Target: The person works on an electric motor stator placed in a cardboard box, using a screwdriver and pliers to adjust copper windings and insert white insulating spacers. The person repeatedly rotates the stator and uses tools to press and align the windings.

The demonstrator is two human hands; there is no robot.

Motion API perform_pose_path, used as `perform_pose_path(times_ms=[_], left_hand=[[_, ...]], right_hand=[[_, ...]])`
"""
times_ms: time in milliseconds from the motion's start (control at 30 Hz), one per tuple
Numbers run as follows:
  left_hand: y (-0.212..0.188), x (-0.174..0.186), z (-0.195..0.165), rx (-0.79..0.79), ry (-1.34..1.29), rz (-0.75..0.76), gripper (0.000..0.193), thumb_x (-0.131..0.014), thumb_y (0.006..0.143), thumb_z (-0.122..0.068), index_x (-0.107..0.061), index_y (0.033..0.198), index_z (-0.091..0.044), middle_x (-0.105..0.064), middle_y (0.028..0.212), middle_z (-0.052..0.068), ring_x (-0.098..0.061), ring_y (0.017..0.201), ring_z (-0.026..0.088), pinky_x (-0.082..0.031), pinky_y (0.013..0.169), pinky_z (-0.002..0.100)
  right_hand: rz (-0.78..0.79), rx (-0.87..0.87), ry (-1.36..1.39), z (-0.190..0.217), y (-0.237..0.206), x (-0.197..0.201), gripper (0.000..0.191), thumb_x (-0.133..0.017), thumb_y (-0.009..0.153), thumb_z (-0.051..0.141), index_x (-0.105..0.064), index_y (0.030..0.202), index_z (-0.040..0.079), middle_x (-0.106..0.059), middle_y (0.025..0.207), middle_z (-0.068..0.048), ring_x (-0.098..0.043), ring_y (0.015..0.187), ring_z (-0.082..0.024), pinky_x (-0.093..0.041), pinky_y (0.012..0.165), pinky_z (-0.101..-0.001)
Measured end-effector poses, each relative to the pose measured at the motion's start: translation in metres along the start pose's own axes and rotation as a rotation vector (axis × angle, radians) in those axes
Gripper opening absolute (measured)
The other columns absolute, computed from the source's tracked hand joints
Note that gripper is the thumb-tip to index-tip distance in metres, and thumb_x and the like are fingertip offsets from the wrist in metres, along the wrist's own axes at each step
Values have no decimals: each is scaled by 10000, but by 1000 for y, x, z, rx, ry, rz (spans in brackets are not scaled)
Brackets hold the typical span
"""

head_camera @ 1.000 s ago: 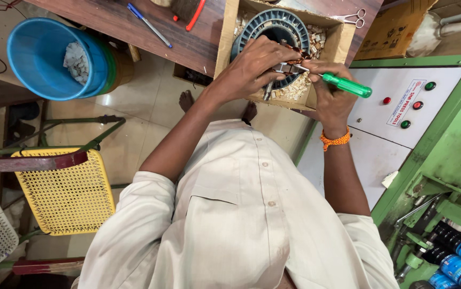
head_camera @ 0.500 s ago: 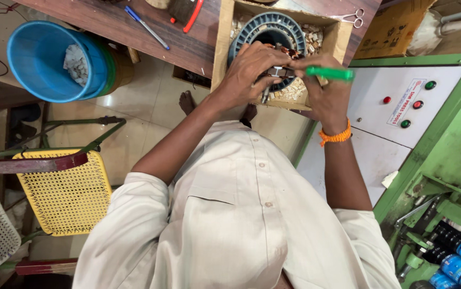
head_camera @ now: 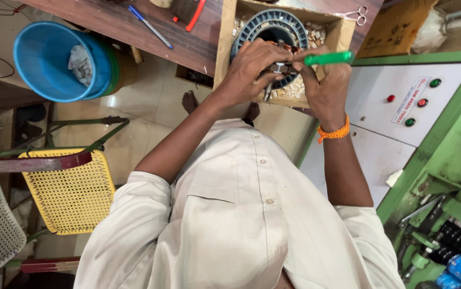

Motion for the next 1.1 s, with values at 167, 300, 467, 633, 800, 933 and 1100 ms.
perform_pose_path(times_ms=[167,300,467,633,800,933,1100], left_hand=[[2,-2,3,-46,16,-25,418,-794,941,-219,-659,1327,-130,-691,1319,30,-597,1275,252,-421,1074,428],[2,0,2,-27,19,4,415,-791,939,-211,-661,1320,-111,-693,1298,55,-603,1245,269,-424,1031,428],[2,5,7,-103,-11,-8,423,-807,943,-180,-645,1321,-80,-690,1297,85,-616,1250,293,-444,1040,448],[3,21,23,-154,-53,35,513,-768,837,5,-660,1334,-65,-701,1291,99,-634,1243,313,-497,1096,446],[7,22,9,-159,184,32,497,-802,810,-6,-657,1283,-47,-707,1221,82,-641,1147,278,-501,985,421],[12,16,-14,-169,419,77,484,-779,808,-4,-654,1273,-50,-709,1195,65,-641,1109,249,-504,898,404],[20,23,-20,-118,272,99,533,-812,859,-91,-630,1360,-83,-702,1156,67,-627,1073,263,-509,941,416]], right_hand=[[-100,20,47,-4,-10,-4,97,-752,1016,-45,-703,1094,-15,-754,1067,-149,-742,981,-246,-596,886,-355],[-200,-35,311,-7,-22,-13,73,-702,1059,-32,-661,1117,-15,-723,1137,-138,-721,1100,-237,-602,1005,-351],[-183,-117,287,-25,-22,-17,61,-708,1052,-16,-696,1112,-13,-753,1086,-132,-748,1018,-207,-633,904,-319],[-386,-70,469,-35,-47,-13,112,-693,1068,39,-612,1136,0,-740,1090,-153,-743,1057,-223,-615,954,-343],[-377,16,535,-42,-56,-17,130,-705,1059,61,-597,1116,17,-735,1100,-163,-732,1113,-256,-612,963,-351],[-336,94,521,-44,-54,-23,109,-712,1048,41,-630,1103,-4,-730,1107,-163,-714,1172,-295,-584,1045,-402],[-311,65,459,-38,-51,-30,81,-726,1031,28,-664,1072,-4,-742,1086,-152,-710,1150,-282,-586,1036,-393]])
Point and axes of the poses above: each hand's wrist, its own y-axis towards the middle knuckle, its own x-axis out of the back of the hand, z = x × y, the point moved 3 cm from there along y, towards the middle knuckle
